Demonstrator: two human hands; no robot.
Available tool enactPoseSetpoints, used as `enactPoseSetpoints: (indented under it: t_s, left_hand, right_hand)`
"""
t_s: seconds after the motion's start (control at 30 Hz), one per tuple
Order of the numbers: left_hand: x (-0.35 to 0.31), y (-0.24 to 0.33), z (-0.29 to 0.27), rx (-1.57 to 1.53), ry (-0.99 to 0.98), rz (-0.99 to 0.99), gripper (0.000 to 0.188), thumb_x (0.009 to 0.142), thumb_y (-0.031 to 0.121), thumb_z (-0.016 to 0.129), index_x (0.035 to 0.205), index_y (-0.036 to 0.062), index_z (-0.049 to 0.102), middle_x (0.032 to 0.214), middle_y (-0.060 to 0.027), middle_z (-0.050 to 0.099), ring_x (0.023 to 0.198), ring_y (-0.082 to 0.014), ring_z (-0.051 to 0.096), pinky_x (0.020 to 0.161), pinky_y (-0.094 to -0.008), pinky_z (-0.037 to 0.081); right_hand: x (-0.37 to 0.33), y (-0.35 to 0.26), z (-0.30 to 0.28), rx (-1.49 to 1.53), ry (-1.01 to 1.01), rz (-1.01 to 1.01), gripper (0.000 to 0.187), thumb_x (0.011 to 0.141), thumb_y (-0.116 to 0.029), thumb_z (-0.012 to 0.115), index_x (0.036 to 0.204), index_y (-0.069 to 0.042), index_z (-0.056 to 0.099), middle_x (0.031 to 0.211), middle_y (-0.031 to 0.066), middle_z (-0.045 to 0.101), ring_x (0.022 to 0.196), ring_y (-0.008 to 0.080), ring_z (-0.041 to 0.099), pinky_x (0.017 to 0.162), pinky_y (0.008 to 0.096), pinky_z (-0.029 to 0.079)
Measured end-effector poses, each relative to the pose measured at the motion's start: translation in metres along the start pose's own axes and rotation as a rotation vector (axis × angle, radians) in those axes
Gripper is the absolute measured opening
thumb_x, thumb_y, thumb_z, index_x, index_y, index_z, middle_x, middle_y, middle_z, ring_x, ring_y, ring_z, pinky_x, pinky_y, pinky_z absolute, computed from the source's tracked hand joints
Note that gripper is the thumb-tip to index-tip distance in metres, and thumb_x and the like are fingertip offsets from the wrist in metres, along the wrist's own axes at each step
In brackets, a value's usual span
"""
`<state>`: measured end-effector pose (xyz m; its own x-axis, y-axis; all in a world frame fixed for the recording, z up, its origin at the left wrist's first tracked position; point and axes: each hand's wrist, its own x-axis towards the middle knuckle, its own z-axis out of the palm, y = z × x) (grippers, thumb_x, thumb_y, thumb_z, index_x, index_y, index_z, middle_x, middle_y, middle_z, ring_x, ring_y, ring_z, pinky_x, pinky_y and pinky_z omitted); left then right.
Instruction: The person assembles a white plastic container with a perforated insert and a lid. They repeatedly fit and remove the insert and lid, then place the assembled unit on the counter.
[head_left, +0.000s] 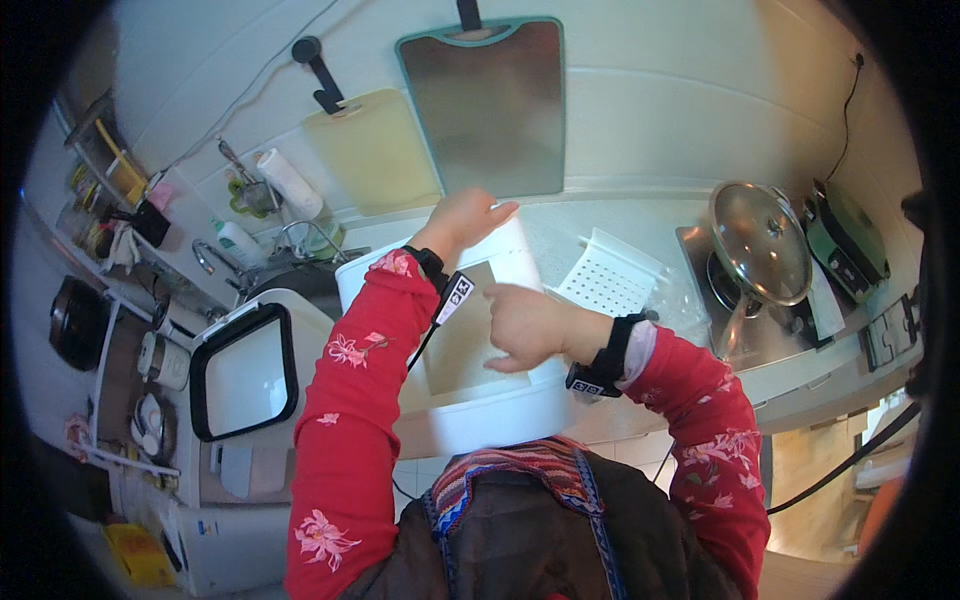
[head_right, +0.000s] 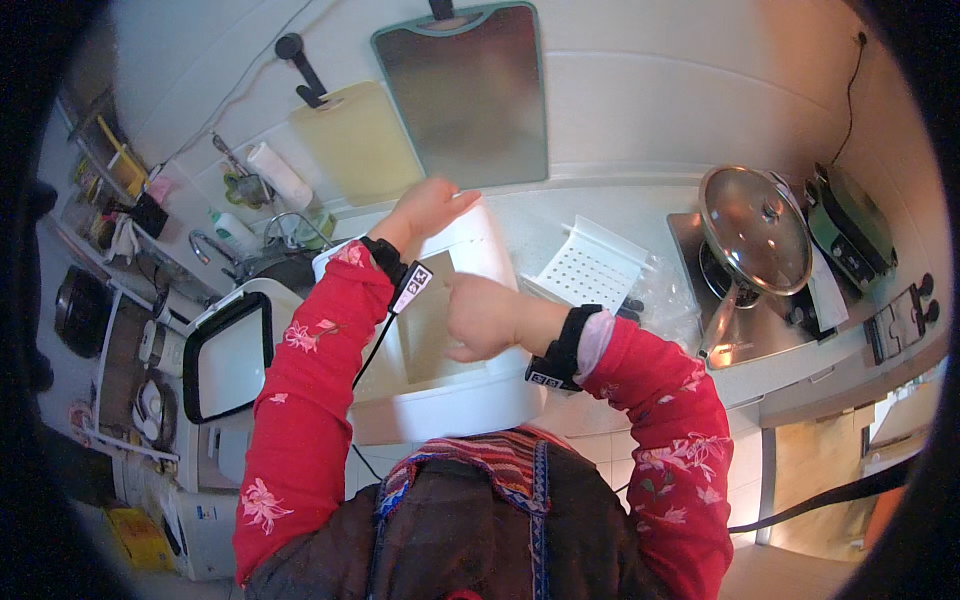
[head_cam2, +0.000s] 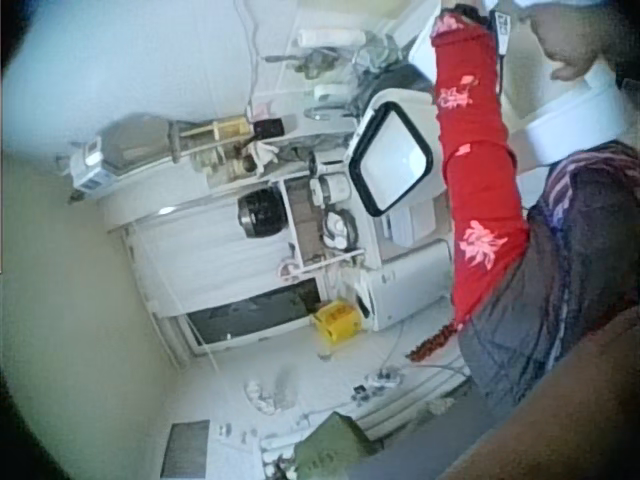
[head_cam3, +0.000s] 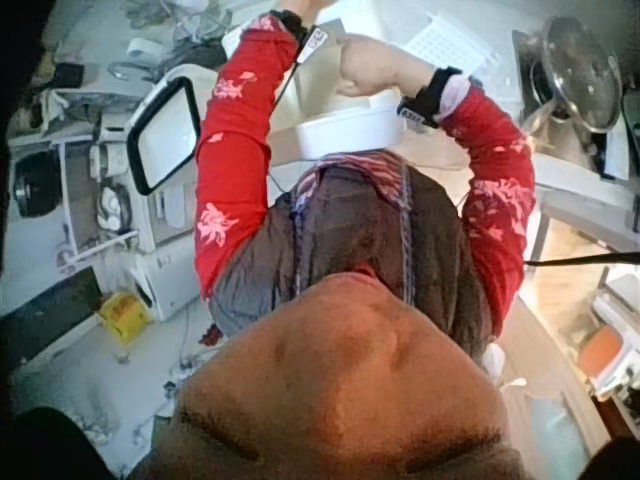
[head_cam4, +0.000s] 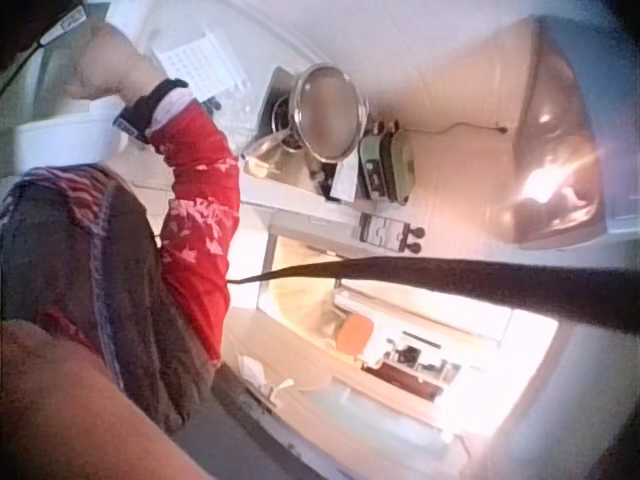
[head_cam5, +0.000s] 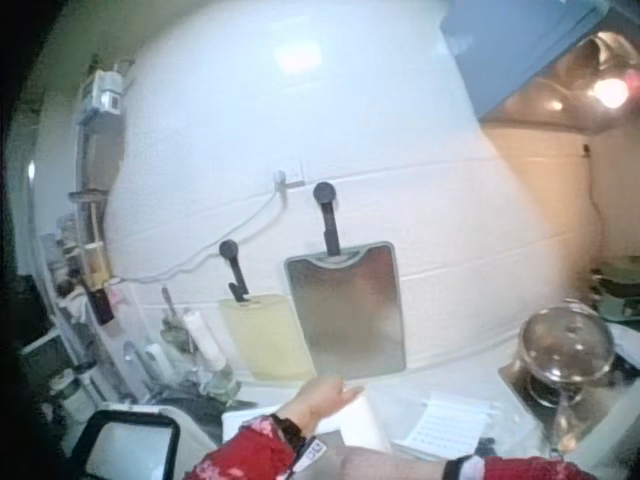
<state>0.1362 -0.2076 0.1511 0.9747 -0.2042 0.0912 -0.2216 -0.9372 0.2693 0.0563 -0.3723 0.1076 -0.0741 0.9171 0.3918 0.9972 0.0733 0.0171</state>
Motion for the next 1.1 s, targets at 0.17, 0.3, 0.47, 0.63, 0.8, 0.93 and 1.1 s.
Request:
enactPoseSetpoints:
  t_s: [0.17,0.3,0.47,0.63,0.8,0.93,1.1]
  left_hand:
    - [0.007,-0.003,0.032,0.042,-0.049,-0.054,0.056,0.083,0.052,0.050,0.071,0.0003,0.066,0.075,-0.0209,0.063,0.073,-0.0369,0.061,0.067,-0.0433,0.047]
    - [0.013,-0.001,0.058,0.039,-0.048,-0.180,0.054,0.081,0.053,0.052,0.070,0.0022,0.068,0.076,-0.0181,0.065,0.075,-0.0341,0.062,0.068,-0.0421,0.048]
    - [0.035,-0.011,0.082,0.025,-0.129,-0.215,0.053,0.079,0.053,0.055,0.071,0.0020,0.068,0.076,-0.0179,0.066,0.074,-0.0337,0.063,0.067,-0.0408,0.049]
    - [0.056,-0.035,0.090,-0.073,-0.157,-0.308,0.052,0.076,0.051,0.060,0.069,0.0005,0.067,0.069,-0.0180,0.064,0.065,-0.0334,0.061,0.061,-0.0401,0.047]
    - [0.066,-0.048,0.087,-0.052,-0.166,-0.329,0.051,0.075,0.051,0.060,0.069,0.0015,0.068,0.072,-0.0175,0.065,0.070,-0.0336,0.063,0.064,-0.0412,0.048]
    - [0.068,-0.050,0.088,-0.058,-0.153,-0.326,0.052,0.075,0.052,0.060,0.068,0.0015,0.068,0.072,-0.0176,0.065,0.070,-0.0337,0.062,0.064,-0.0416,0.048]
    - [0.065,-0.059,0.088,-0.090,-0.168,-0.327,0.052,0.076,0.051,0.061,0.072,-0.0005,0.069,0.071,-0.0193,0.065,0.067,-0.0325,0.062,0.063,-0.0398,0.048]
  right_hand:
    - [-0.017,0.001,0.038,0.087,0.054,-0.016,0.044,0.079,-0.035,0.058,0.042,-0.011,0.056,0.042,0.0071,0.049,0.044,0.0300,0.046,0.063,0.0373,0.039]
    - [-0.019,0.005,0.061,0.200,0.255,0.072,0.042,0.079,-0.032,0.060,0.042,-0.011,0.055,0.044,0.0071,0.050,0.047,0.0290,0.047,0.064,0.0379,0.040]
    - [-0.020,0.014,0.074,0.277,0.179,0.211,0.036,0.073,-0.035,0.063,0.047,-0.010,0.061,0.047,0.0072,0.052,0.051,0.0284,0.052,0.066,0.0387,0.040]
    - [-0.019,0.020,0.078,0.359,0.208,0.257,0.036,0.073,-0.037,0.064,0.047,-0.011,0.060,0.047,0.0076,0.053,0.049,0.0283,0.051,0.065,0.0364,0.041]
    - [-0.016,0.023,0.077,0.317,0.162,0.250,0.037,0.070,-0.039,0.066,0.047,-0.011,0.060,0.047,0.0085,0.053,0.049,0.0294,0.051,0.066,0.0365,0.041]
    - [-0.014,0.027,0.076,0.320,0.193,0.237,0.037,0.070,-0.039,0.066,0.047,-0.011,0.060,0.047,0.0089,0.053,0.050,0.0301,0.052,0.068,0.0361,0.041]
    - [-0.011,0.027,0.078,0.334,0.189,0.229,0.038,0.071,-0.039,0.065,0.047,-0.011,0.060,0.047,0.0089,0.052,0.051,0.0301,0.052,0.069,0.0360,0.041]
